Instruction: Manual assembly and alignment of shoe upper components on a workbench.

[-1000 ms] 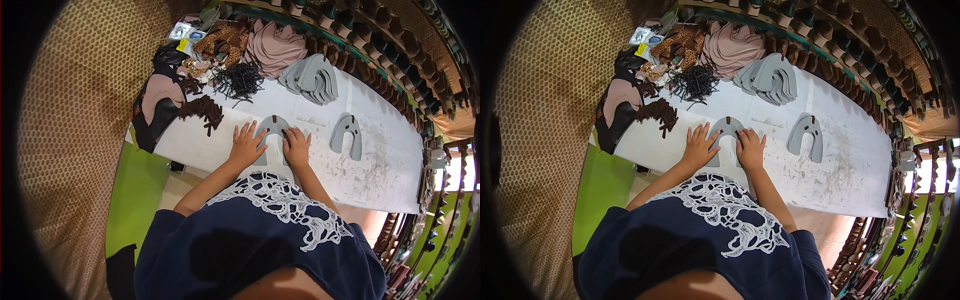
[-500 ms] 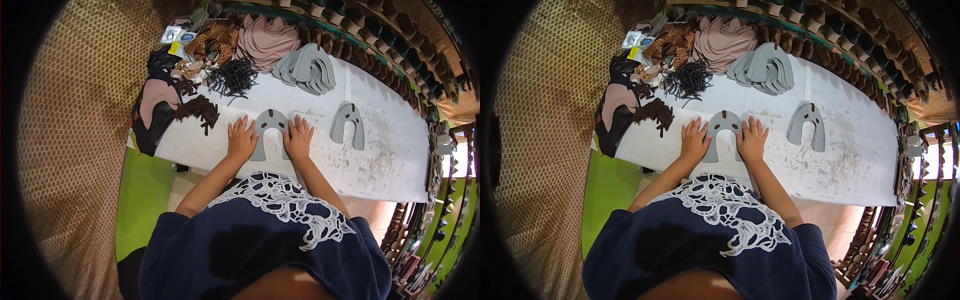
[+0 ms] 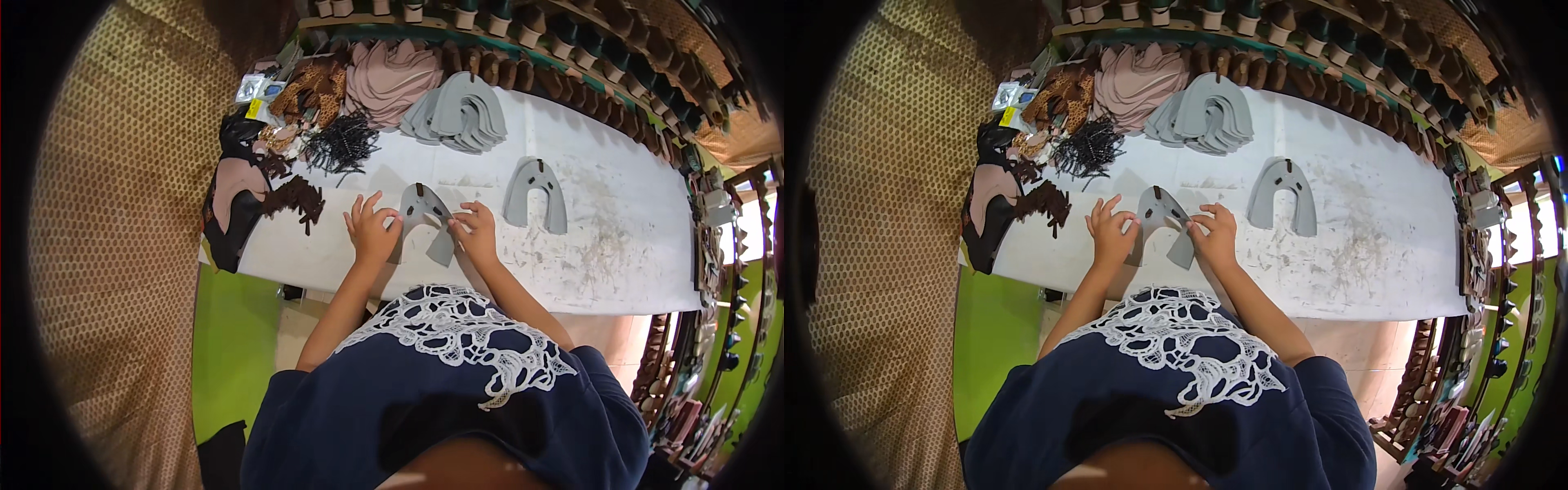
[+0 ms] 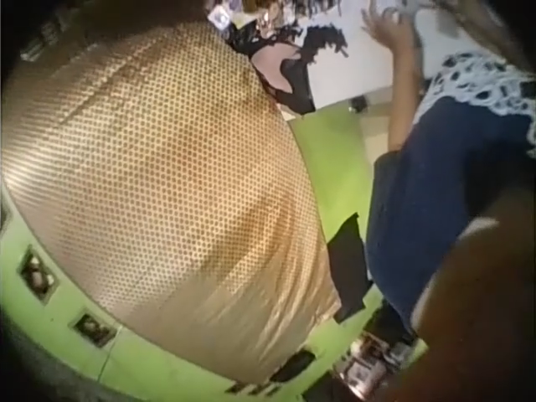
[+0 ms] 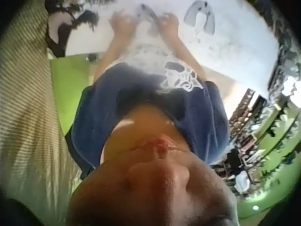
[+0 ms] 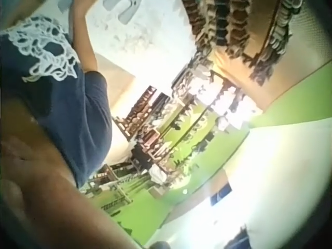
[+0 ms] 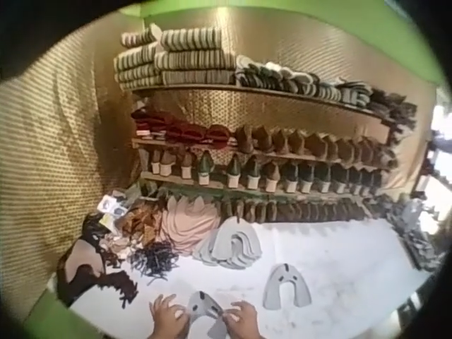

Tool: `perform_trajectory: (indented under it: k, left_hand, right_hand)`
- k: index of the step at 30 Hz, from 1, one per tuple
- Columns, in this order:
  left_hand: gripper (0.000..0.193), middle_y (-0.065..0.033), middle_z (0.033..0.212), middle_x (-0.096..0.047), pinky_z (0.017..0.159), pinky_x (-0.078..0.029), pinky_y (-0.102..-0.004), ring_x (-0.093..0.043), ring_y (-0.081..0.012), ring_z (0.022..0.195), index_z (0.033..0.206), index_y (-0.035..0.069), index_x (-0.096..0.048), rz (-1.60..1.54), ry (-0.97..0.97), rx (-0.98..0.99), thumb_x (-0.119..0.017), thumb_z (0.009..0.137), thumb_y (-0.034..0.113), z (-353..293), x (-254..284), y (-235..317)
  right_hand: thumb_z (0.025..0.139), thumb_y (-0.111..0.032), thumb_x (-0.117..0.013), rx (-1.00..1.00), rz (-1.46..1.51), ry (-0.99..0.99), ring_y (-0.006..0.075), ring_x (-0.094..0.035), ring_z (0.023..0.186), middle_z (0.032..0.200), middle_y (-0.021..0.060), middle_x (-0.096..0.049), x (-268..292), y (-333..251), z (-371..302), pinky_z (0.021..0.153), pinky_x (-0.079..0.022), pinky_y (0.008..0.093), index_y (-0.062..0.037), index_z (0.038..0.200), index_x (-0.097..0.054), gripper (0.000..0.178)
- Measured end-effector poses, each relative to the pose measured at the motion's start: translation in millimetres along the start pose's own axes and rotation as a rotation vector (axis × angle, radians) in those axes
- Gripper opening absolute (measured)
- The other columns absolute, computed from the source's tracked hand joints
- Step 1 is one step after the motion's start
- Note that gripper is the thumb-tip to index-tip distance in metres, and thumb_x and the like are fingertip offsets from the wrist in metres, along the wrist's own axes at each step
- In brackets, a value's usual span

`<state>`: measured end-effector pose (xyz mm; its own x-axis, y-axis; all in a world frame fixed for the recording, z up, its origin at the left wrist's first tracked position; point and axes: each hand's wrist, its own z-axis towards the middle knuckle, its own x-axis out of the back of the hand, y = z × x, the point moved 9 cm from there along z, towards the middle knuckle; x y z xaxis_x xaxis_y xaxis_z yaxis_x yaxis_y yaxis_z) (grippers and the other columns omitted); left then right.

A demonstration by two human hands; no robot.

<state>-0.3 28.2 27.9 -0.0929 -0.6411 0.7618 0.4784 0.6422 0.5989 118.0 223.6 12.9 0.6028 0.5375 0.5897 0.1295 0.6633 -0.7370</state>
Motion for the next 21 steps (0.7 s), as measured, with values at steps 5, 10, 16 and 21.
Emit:
perform_trajectory:
  k: [5,10,16,21]
  left_hand:
    - [0.013,-0.0035,0.128,-0.049,0.103,-0.008,-0.0630,-0.025,-0.0381,0.130,0.077,0.014,-0.067,-0.033,-0.152,-0.075,-0.066,0.076,0.027,0.2,-28.3,59.9]
    - [0.015,-0.0037,0.128,-0.050,0.102,-0.009,-0.0627,-0.026,-0.0380,0.129,0.078,0.014,-0.067,-0.070,-0.235,-0.212,-0.065,0.077,0.029,-1.7,-60.0,122.2]
    - [0.017,-0.0033,0.129,-0.050,0.102,-0.010,-0.0610,-0.026,-0.0370,0.129,0.079,0.013,-0.068,-0.161,-0.313,-0.234,-0.065,0.078,0.030,1.1,-92.6,178.2]
    - [0.017,-0.0035,0.128,-0.051,0.103,-0.012,-0.0602,-0.027,-0.0364,0.129,0.080,0.013,-0.068,-0.242,-0.284,-0.244,-0.065,0.078,0.030,33.5,-119.4,198.7]
  right_hand:
    - [0.070,-0.016,-0.073,-0.084,0.167,0.017,0.0288,-0.053,0.103,0.099,0.0108,-0.062,60.9,23.3,0.2,0.085,-0.043,0.0377,-0.0071,0.079,-0.070,0.013]
    - [0.071,-0.017,-0.074,-0.128,0.158,0.104,0.0259,-0.055,0.097,0.097,0.0108,-0.061,125.6,46.4,-12.2,0.082,-0.043,0.0361,-0.0056,0.079,-0.070,0.014]
    - [0.073,-0.016,-0.072,-0.225,0.261,0.094,0.0235,-0.056,0.094,0.095,0.0109,-0.061,183.7,75.4,-16.0,0.081,-0.043,0.0336,-0.0039,0.079,-0.070,0.014]
    - [0.079,-0.021,-0.069,-0.395,0.243,0.079,0.0150,-0.058,0.083,0.087,0.0058,-0.062,211.6,105.7,2.7,0.076,-0.043,0.0256,-0.0009,0.086,-0.067,0.021]
